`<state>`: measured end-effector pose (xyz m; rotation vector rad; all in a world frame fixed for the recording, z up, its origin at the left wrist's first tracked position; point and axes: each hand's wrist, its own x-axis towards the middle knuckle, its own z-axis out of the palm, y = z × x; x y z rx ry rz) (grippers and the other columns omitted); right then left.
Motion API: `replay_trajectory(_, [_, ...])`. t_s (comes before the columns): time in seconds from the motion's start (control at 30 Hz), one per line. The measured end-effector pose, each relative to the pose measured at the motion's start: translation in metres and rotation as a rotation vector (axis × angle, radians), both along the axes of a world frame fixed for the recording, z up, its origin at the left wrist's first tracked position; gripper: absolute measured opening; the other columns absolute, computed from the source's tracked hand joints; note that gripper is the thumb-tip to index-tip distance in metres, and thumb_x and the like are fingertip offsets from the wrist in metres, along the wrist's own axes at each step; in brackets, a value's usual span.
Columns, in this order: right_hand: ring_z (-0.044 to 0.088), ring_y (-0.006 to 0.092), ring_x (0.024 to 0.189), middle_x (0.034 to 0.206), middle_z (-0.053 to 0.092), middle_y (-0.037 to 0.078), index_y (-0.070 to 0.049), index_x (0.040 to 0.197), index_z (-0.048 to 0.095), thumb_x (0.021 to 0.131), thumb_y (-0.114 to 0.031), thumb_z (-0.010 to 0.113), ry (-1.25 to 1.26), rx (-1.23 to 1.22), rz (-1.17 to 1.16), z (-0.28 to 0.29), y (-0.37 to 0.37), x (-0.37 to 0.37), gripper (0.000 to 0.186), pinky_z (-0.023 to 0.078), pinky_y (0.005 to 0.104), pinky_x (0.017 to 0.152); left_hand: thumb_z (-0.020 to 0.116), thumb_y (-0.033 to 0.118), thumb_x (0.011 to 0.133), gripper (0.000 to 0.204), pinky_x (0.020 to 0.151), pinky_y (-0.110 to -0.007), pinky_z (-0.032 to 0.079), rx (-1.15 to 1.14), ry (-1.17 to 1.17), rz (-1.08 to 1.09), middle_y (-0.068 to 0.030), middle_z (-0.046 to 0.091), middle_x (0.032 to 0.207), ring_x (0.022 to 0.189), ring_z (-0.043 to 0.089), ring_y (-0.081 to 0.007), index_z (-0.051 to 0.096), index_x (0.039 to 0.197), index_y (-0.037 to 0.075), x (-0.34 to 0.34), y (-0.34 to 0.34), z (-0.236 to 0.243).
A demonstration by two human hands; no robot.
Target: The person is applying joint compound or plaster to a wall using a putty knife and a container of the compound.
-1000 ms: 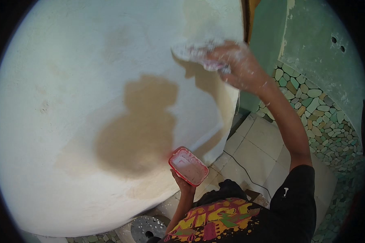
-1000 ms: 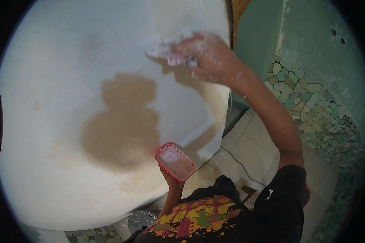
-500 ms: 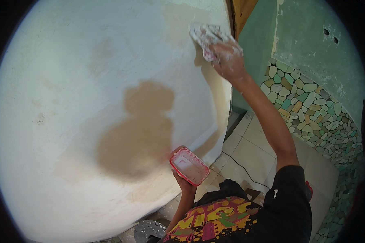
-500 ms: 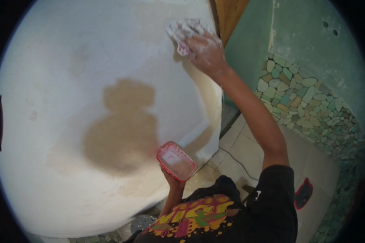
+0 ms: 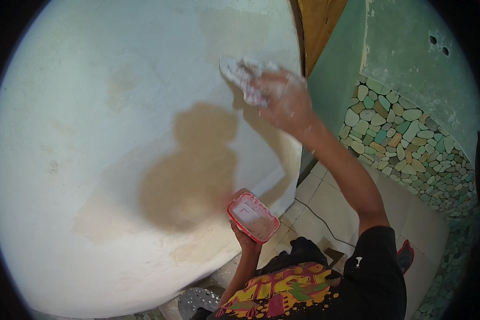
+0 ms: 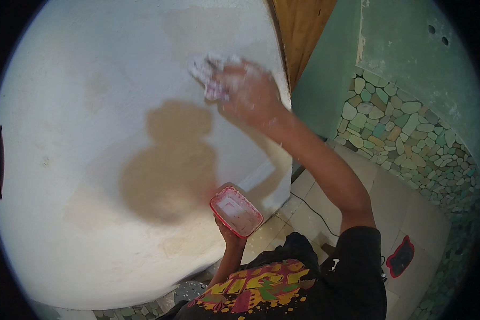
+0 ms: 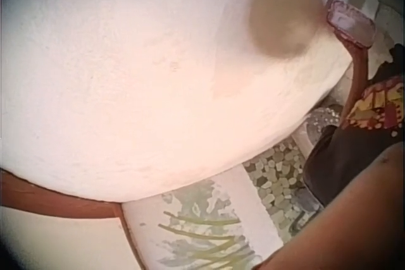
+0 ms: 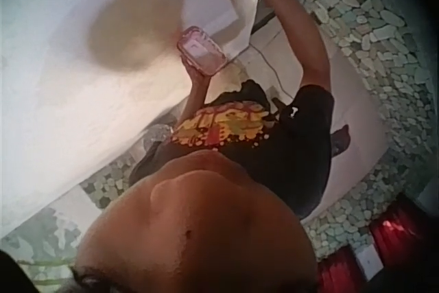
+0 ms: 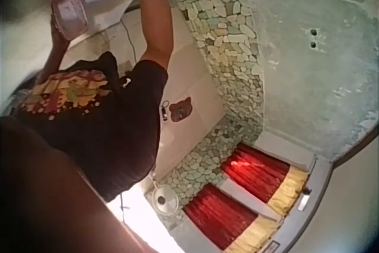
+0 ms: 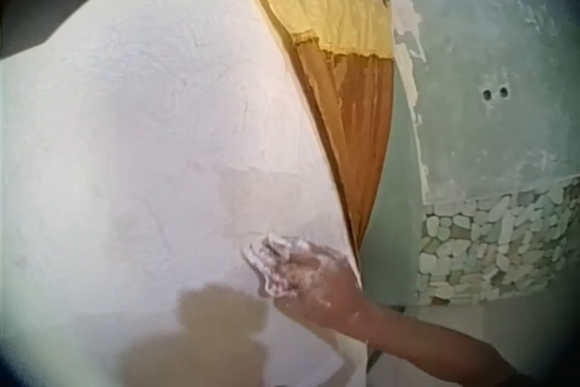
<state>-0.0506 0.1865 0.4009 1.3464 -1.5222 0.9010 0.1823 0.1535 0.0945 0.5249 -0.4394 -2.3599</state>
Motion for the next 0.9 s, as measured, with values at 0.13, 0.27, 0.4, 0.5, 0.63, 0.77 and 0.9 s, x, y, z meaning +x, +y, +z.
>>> replay_trajectory(0.13, [0.064,0.0316,0.086,0.095,0.069,0.009,-0.012,0.098,0.071,0.064,-0.009,0.068,-0.223,-0.034,0.179,0.004,0.004,-0.009,0.035,0.053,0.0413,0.079,0.046,0.063,0.090,0.065,0.101,-0.049,0.043,0.034,0.049,-0.039,-0.0050,0.051,0.134,0.121,0.050,-0.0279,0.043,0.139,0.019,0.001,-0.002,-0.004])
replay_trajectory(0.27, [0.064,0.0317,0.084,0.097,0.070,0.010,-0.012,0.098,0.071,0.064,-0.008,0.067,-0.048,-0.184,-0.052,0.046,0.010,-0.044,0.034,0.053,0.0416,0.076,0.046,0.064,0.090,0.067,0.101,-0.049,0.043,0.039,-0.002,0.007,-0.0053,0.051,0.135,0.121,0.050,-0.0282,0.042,0.139,0.018,-0.004,0.008,-0.001])
replay_trajectory(0.4, [0.064,0.0306,0.082,0.096,0.070,0.008,-0.016,0.096,0.072,0.064,-0.009,0.066,-0.075,-0.188,-0.101,0.019,-0.011,-0.011,0.033,0.053,0.0408,0.076,0.044,0.064,0.091,0.068,0.103,-0.049,0.042,0.056,0.068,0.002,-0.0057,0.049,0.137,0.123,0.049,-0.0284,0.041,0.140,0.017,-0.004,0.004,-0.006])
replay_trajectory(0.5, [0.065,0.0301,0.084,0.097,0.070,0.008,-0.016,0.096,0.072,0.065,-0.009,0.066,-0.058,0.005,0.067,-0.013,-0.014,0.031,0.033,0.052,0.0414,0.078,0.043,0.064,0.091,0.069,0.104,-0.050,0.041,0.072,0.060,-0.007,-0.0065,0.048,0.139,0.124,0.049,-0.0289,0.040,0.141,0.017,-0.001,0.001,-0.012])
replay_trajectory(0.63, [0.066,0.0293,0.086,0.098,0.070,0.008,-0.014,0.100,0.071,0.064,-0.007,0.066,-0.231,-0.033,0.059,0.004,-0.011,0.035,0.036,0.051,0.0407,0.079,0.041,0.064,0.092,0.069,0.105,-0.051,0.039,0.022,0.073,-0.023,-0.0082,0.047,0.140,0.125,0.048,-0.0300,0.038,0.142,0.016,-0.001,-0.009,-0.025])
replay_trajectory(0.77, [0.066,0.0264,0.090,0.102,0.071,0.007,-0.014,0.100,0.072,0.065,-0.007,0.069,-0.297,-0.281,0.089,0.038,-0.029,0.011,0.036,0.050,0.0404,0.083,0.039,0.064,0.092,0.070,0.105,-0.050,0.039,0.018,0.107,-0.053,-0.0088,0.047,0.140,0.125,0.048,-0.0302,0.038,0.143,0.016,-0.008,-0.002,-0.023])
replay_trajectory(0.9, [0.067,0.0229,0.091,0.104,0.071,0.005,-0.015,0.107,0.069,0.071,-0.009,0.065,-0.081,-0.045,0.227,-0.016,-0.063,0.083,0.037,0.049,0.0401,0.088,0.039,0.065,0.092,0.071,0.105,-0.050,0.039,0.021,0.064,-0.040,-0.0091,0.048,0.139,0.124,0.048,-0.0303,0.039,0.142,0.015,0.000,-0.010,-0.036])
